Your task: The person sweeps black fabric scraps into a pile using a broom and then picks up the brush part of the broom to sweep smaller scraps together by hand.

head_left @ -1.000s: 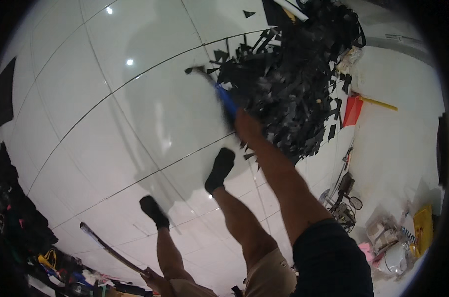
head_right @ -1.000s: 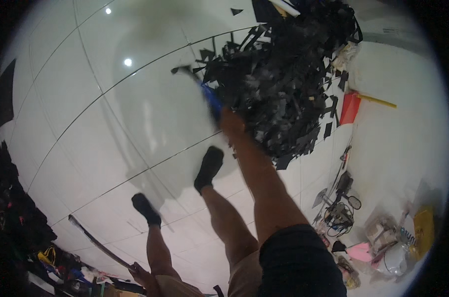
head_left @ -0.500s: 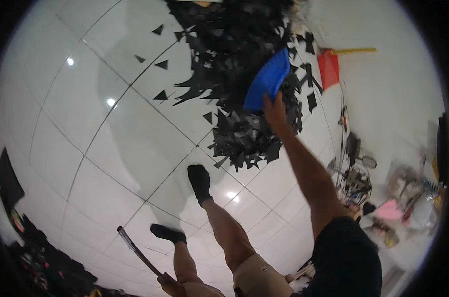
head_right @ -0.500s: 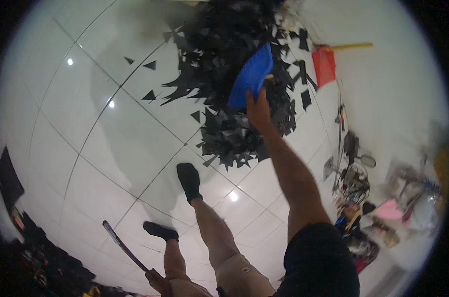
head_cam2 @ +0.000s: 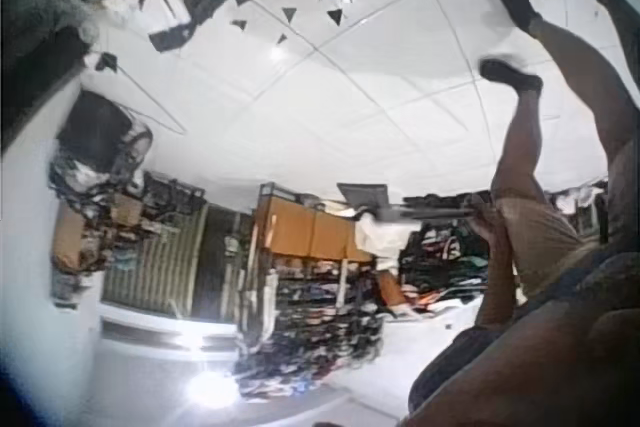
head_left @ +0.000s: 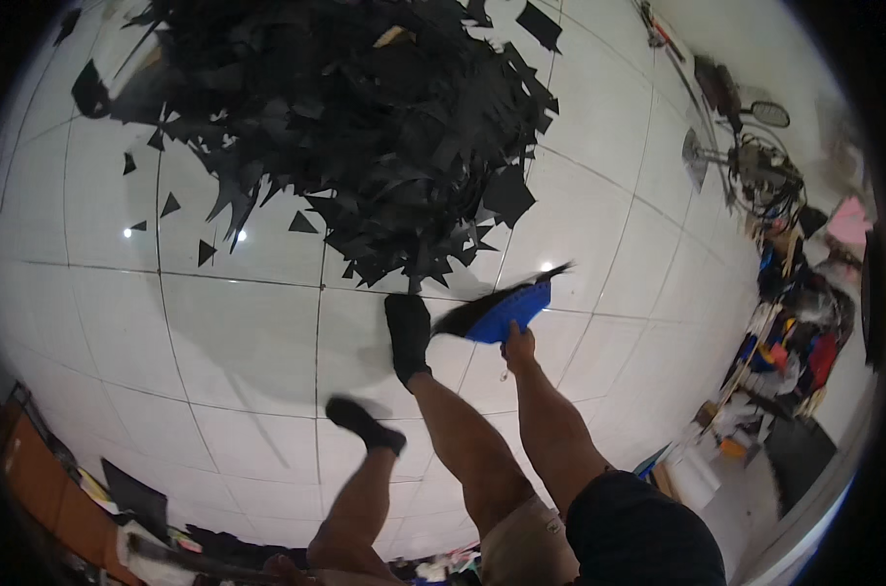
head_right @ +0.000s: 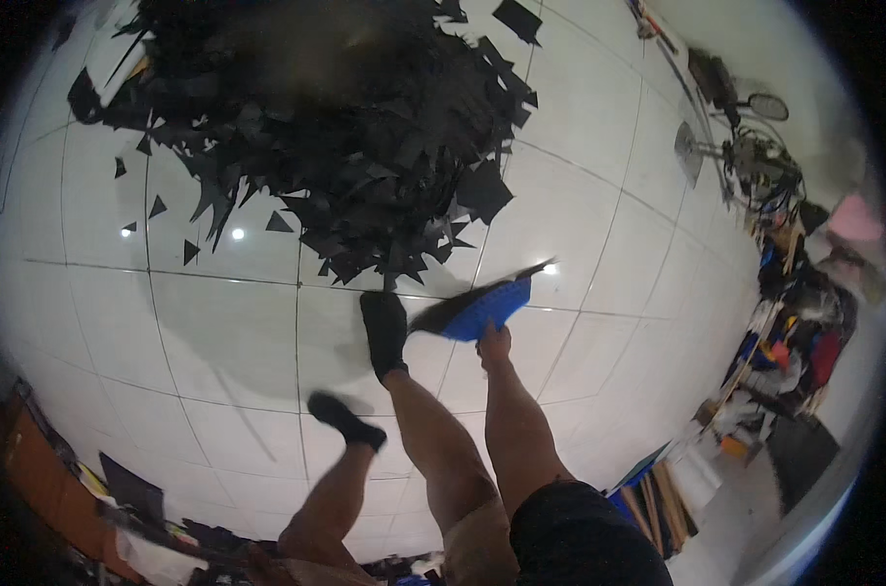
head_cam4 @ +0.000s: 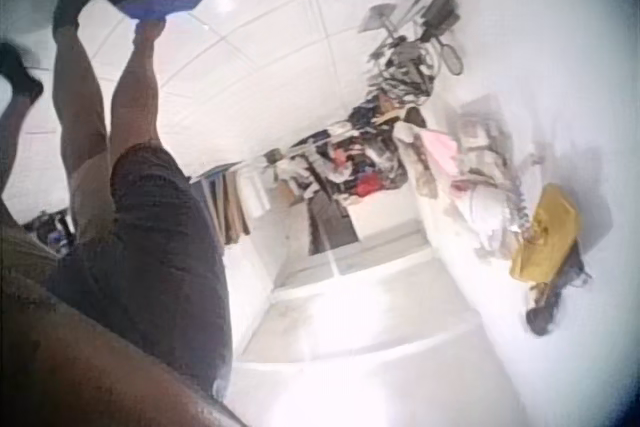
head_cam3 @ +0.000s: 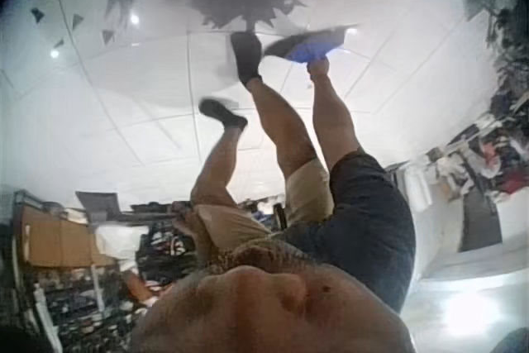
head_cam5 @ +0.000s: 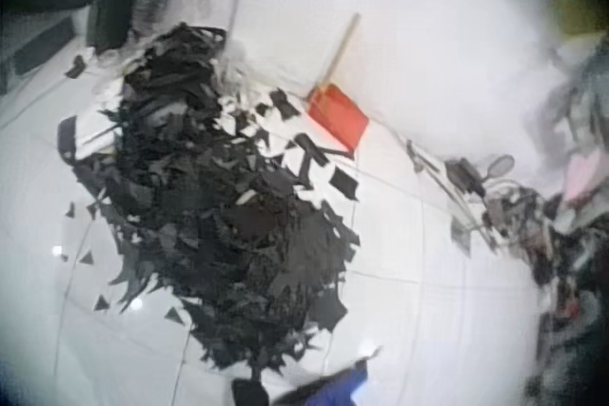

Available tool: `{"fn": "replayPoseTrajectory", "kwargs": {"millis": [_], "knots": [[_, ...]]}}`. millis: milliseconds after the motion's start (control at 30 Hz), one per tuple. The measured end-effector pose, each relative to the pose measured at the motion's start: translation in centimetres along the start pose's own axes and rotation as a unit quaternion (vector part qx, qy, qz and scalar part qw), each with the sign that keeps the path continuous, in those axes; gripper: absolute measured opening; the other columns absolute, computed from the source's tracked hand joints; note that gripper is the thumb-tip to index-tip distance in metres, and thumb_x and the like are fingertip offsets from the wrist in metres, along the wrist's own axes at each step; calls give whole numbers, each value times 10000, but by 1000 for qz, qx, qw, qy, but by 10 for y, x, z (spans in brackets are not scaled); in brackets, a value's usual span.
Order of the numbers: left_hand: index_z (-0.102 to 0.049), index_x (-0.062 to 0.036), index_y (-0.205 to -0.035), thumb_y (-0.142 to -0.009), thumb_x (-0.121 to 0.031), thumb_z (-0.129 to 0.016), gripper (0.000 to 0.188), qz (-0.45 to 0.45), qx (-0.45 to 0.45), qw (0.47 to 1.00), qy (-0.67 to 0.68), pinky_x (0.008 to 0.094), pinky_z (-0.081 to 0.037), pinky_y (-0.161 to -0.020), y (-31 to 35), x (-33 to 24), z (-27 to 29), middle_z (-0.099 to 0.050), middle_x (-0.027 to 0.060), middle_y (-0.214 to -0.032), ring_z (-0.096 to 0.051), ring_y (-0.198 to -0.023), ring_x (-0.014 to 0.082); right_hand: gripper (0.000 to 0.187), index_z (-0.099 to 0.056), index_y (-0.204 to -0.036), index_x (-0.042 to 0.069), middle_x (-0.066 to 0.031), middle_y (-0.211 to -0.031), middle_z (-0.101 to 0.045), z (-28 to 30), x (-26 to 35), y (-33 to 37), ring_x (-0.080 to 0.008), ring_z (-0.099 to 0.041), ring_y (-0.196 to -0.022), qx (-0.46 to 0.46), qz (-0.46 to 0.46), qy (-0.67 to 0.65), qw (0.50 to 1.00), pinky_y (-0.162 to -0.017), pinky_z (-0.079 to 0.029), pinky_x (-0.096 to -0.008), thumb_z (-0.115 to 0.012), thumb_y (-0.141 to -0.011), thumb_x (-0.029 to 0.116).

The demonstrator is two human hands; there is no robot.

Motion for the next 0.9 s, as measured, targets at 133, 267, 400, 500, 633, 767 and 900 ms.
{"fn": "replayPoseTrajectory", "kwargs": {"millis": [133, 267, 400, 500, 633, 767, 900], "knots": [[-493, 5, -979, -892, -203, -501, 225, 7, 32, 996, 77, 302, -383, -556, -40, -77, -9, -493, 61, -776, -413, -624, 153, 278, -496, -943, 41, -22, -538, -451, -35, 25, -25, -115, -408, -359, -82, 15, 1, 997, -306, -287, -269, -495, -879, 312], [-499, 1, -951, -896, -202, -487, 211, -31, 39, 996, 78, 297, -371, -546, -75, -112, -26, -475, 53, -750, -403, -610, 151, 283, -514, -910, 39, -34, -557, -474, -83, 78, -55, -116, -401, -355, -52, 127, 43, 990, -319, -295, -274, -516, -865, 318], [-508, -3, -914, -902, -200, -468, 201, -52, 27, 996, 65, 291, -355, -533, -112, -129, -6, -450, 42, -716, -390, -591, 149, 387, -547, -1052, 14, -192, -929, -622, -181, 209, -46, -349, -596, -858, -28, 187, 192, 963, -732, -460, -399, -527, -834, 333], [-514, -7, -887, -906, -199, -454, 202, -66, 48, 993, 84, 286, -343, -523, -137, -145, -9, -431, 34, -690, -381, -577, 146, 350, -566, -1082, 81, -188, -964, -619, -251, 289, -49, -377, -585, -892, -37, 455, 317, 832, -786, -464, -416, -535, -818, 308], [-522, -12, -849, -912, -197, -435, 214, -65, 13, 995, 77, 280, -327, -509, -139, -150, 19, -406, 24, -656, -368, -558, 144, 329, -633, -1010, 83, -182, -1012, -614, -426, 443, 28, -328, -601, -920, 11, 480, 610, 631, -792, -483, -401, -553, -795, 318], [-525, -11, -854, -906, -217, -471, 220, -45, 70, 981, 177, 277, -319, -508, -167, -140, 17, -366, 2, -638, -355, -550, 142, 226, -594, -830, 19, -174, -738, -617, -522, 605, 114, -306, -615, -714, -1, 650, 286, 704, -622, -481, -402, -615, -727, 220], [-534, -3, -888, -884, -190, -523, 188, 33, 62, 995, 78, 317, -362, -543, -161, -175, 36, -430, 33, -673, -412, -603, 174, 330, -571, -853, -32, -209, -774, -602, -529, 636, 176, -324, -598, -699, -18, 644, 215, 734, -641, -469, -431, -532, -836, 295]]}}
Point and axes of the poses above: each hand's wrist, its own y-axis away from the middle knuckle, its own z-axis out of the back of the hand, x = y × z, the point moved 4 cm from there along -y, towards the middle knuckle
